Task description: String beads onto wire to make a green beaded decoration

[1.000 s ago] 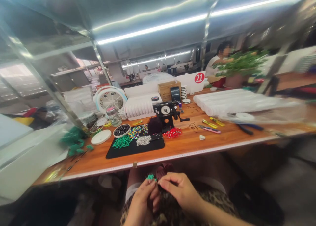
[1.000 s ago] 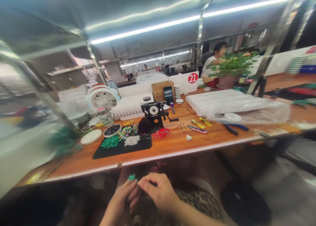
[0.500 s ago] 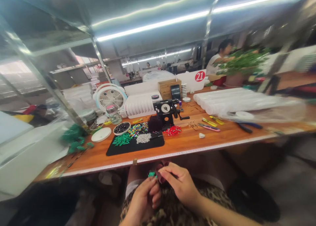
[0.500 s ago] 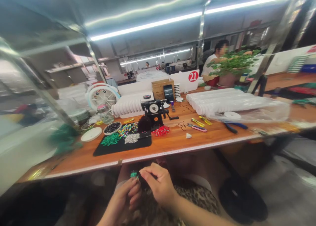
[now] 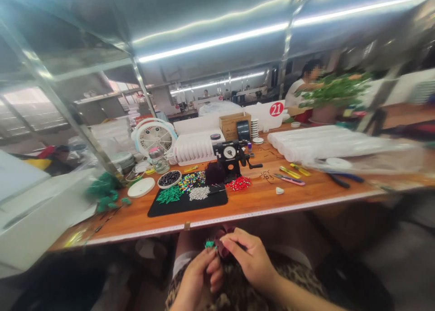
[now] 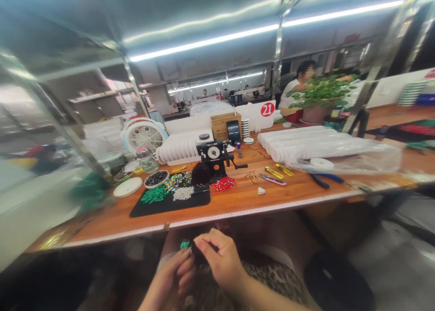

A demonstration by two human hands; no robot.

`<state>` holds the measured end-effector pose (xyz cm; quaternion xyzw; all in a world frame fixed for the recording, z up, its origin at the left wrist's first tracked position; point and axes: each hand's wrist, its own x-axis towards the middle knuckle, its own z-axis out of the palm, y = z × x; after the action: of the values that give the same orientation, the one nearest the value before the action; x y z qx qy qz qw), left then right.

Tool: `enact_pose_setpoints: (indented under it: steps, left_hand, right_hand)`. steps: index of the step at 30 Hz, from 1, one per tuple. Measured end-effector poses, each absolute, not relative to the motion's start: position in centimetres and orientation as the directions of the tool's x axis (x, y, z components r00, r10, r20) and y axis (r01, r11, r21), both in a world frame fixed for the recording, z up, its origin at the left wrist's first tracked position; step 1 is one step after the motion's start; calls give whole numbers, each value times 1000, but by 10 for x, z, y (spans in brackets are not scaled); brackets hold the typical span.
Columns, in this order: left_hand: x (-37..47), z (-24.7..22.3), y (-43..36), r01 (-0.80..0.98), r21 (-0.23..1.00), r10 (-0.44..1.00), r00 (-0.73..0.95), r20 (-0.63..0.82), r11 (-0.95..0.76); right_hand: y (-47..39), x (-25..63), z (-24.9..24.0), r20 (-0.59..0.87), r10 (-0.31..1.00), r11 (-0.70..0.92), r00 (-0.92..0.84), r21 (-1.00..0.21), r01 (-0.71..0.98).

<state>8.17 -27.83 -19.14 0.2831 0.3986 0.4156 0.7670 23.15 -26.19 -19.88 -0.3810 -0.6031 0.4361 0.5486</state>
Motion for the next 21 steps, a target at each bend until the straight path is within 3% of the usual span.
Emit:
enact_pose_setpoints:
  steps: [8,13,18,21]
  left_hand:
    - [82,-189,-279,-410,766,863,331,-382,496]
    - [82,-190,-278,-411,760,861,315,-400,504]
    - [85,-193,-279,-441,783,898,235,-371,439]
    - [88,-194,-280,-427,812,917,182,-354,398]
  right_hand:
    - [-259,231,-200,319,943,319,-100,-948,-12]
    - [-260,230,-207,404,909,412,-100,-908,79]
    - [-259,229,-221,670,724,675,-168,-635,375]
    - [-259,228,-225,756,633,714,-167,-487,502]
